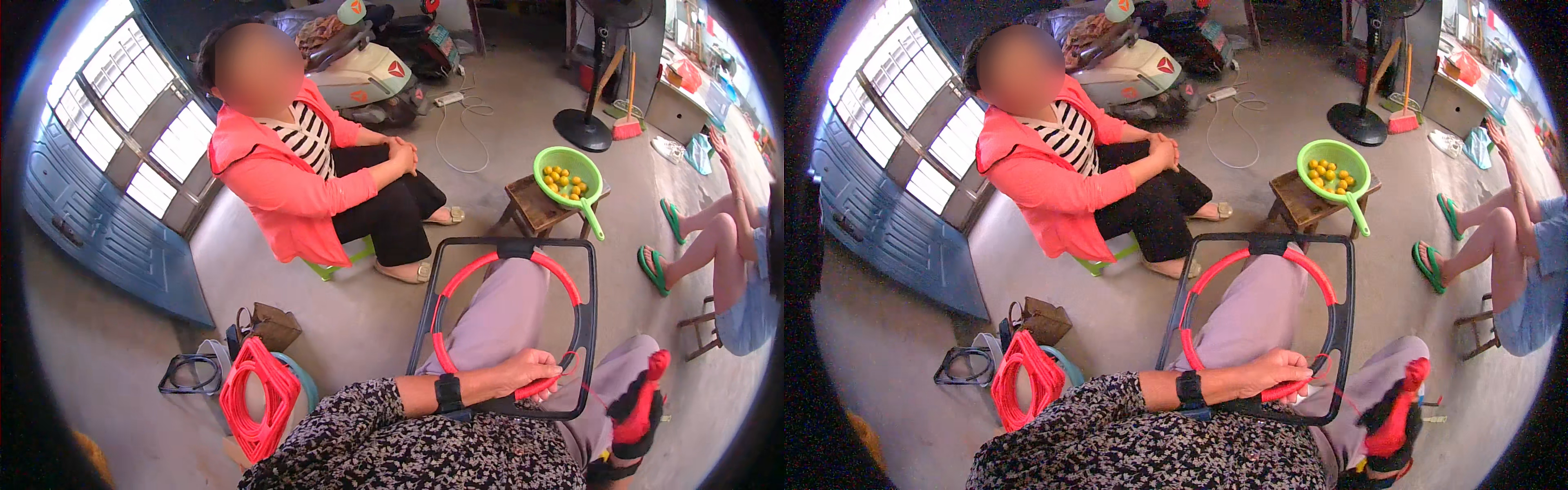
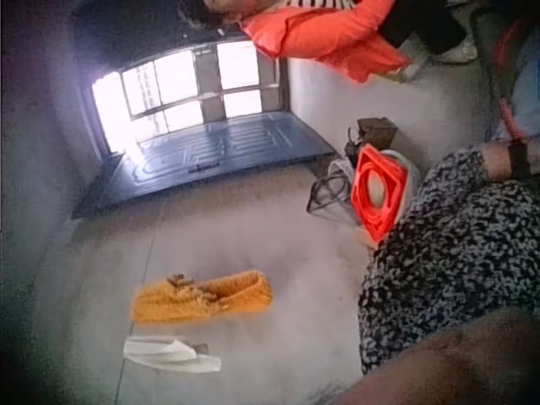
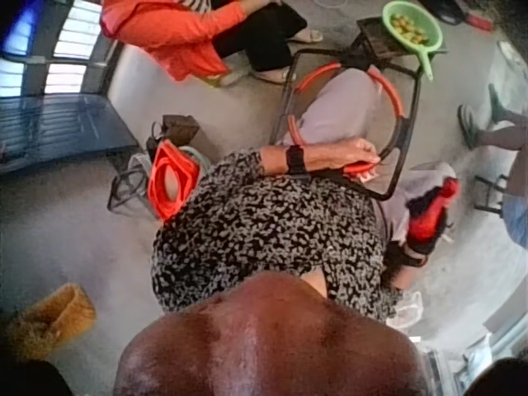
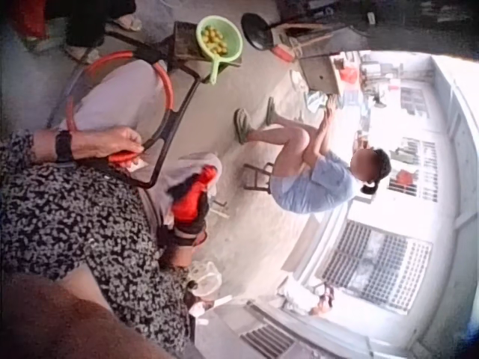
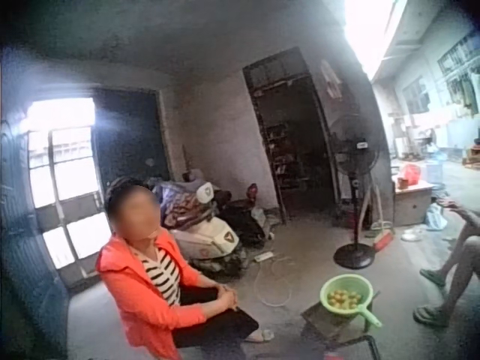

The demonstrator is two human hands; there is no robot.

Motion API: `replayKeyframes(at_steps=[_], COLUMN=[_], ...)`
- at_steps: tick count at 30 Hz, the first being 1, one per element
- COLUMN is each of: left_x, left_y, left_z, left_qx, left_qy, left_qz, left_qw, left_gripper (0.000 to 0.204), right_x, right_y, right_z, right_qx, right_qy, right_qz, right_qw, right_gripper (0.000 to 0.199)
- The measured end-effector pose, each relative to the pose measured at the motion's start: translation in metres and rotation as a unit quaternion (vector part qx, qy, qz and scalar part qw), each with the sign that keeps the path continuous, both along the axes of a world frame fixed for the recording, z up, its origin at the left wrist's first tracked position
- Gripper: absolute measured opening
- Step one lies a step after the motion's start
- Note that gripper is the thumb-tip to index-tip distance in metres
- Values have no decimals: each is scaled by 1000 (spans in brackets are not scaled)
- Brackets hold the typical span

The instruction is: Winding a red rope around a circular plastic frame.

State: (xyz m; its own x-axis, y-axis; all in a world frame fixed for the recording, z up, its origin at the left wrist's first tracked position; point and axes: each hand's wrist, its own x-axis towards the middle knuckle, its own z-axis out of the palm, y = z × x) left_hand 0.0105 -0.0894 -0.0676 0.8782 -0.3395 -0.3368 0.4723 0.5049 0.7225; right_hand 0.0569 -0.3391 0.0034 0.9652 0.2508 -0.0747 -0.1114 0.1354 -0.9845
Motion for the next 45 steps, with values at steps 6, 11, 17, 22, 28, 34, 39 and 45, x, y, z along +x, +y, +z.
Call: replayKeyframes(at_steps=[6, 11, 17, 22, 28, 34, 39, 45], left_x=[-2, -2, -6, -10, -9, -10, -4, 1], left_y=[12, 14, 24, 27, 12, 20, 14, 19], left_z=[4, 10, 10, -20, -5, -12, -11, -6], left_qx=[-26, -52, -3, 134, 221, 243, 147, 151], left_qy=[-12, 3, 12, -67, -113, -118, -110, -108], left_qz=[54, 78, 80, 76, 176, 83, 65, 58], left_qw=[998, 996, 997, 986, 953, 959, 981, 981], left_gripper=[21, 18, 13, 16, 12, 19, 17, 9], right_x=[44, 84, 109, 65, 59, 54, 33, 8], right_y=[-106, -105, -3, 118, 161, 148, 101, 97], right_z=[-40, -67, -32, 28, -1, 15, 20, 2], right_qx=[-249, -122, 43, -359, -451, -404, -363, -402], right_qy=[-181, -90, -37, -524, -683, -560, -470, -518], right_qz=[34, 35, 30, 109, 262, 305, 352, 250], right_qw=[951, 988, 998, 765, 511, 656, 723, 713], right_gripper=[26, 36, 45, 42, 37, 41, 54, 49])
